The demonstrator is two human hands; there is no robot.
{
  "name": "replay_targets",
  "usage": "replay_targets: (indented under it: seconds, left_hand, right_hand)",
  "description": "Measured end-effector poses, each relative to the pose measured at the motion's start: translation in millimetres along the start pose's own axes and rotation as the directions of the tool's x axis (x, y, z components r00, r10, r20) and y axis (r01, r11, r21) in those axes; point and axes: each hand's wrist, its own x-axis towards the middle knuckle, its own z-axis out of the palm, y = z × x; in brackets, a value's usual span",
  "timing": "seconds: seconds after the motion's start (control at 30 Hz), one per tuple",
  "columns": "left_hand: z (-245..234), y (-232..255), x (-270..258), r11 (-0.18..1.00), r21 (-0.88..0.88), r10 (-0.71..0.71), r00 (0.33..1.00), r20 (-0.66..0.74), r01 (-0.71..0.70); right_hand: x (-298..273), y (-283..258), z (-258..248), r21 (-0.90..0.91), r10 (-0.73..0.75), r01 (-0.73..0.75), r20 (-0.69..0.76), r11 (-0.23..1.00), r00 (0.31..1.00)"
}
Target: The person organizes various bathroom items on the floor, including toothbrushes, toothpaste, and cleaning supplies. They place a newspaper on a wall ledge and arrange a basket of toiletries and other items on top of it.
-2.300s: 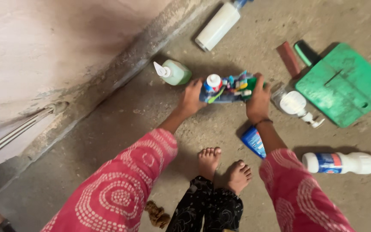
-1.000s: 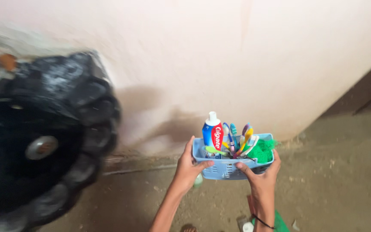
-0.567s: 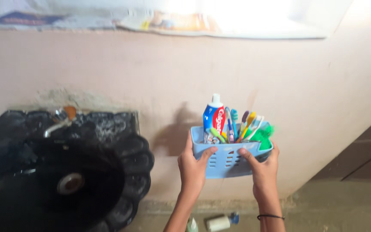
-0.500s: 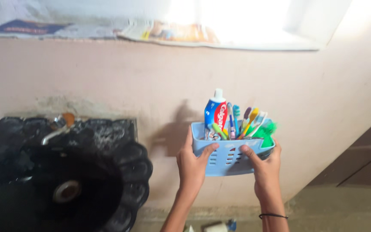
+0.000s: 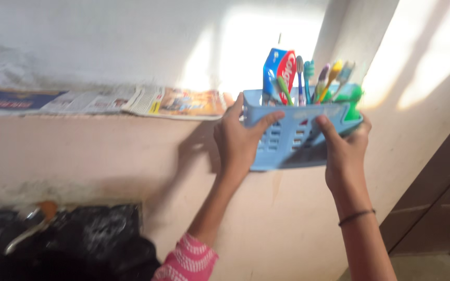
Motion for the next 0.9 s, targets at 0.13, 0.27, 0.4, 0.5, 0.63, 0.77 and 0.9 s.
replay_targets:
  seconds: [0.13, 0.27, 0.4, 0.5, 0.63, 0.77, 0.9]
  left_hand:
    - [32.3, -5.0, 62.8, 0.948, -0.274, -0.125, 0.982, 0.139, 0.159]
    - [70.6, -25.5, 111.0, 0.965, -0.242, -0.081, 0.993, 0.085, 0.100]
    - [110.9, -69.1, 144.2, 0.963, -0.240, -0.104, 0.989, 0.103, 0.126]
    - [145.0, -109.7, 157.3, 0.974, -0.079, -0.211, 0.977, 0.025, 0.212]
    - [161.2, -164.2, 155.0, 0.990, 0.111, 0.061, 0.967, 0.247, -0.091]
    - [153.2, -187.9, 128.6, 0.914, 0.387, -0.081, 0.882, 0.464, -0.119]
    - [161.0, -197.8, 120.7, 0.898, 0.421, -0.064, 0.906, 0.419, -0.131]
  right_hand:
    - [67.2, 15.2, 10.4, -0.036, -0.133, 0.132, -0.030, 0.991, 0.991]
    - [130.9, 53.1, 14.3, 0.059, -0.174, 0.174, -0.002, 0.983, 0.985]
    - [175.2, 102.2, 4.4, 0.105, -0.135, 0.134, 0.001, 0.985, 0.991]
    - [194.8, 134.8, -5.5, 0.091, -0.071, 0.071, -0.001, 0.993, 0.997]
    - [196.4, 159.4, -10.5, 0.035, -0.198, 0.197, 0.047, 0.980, 0.979]
    - [172.8, 160.4, -6.5, -0.427, -0.228, 0.237, 0.073, 0.873, 0.971]
    - [168.3, 166.7, -0.8, -0.625, -0.260, 0.213, 0.017, 0.751, 0.965]
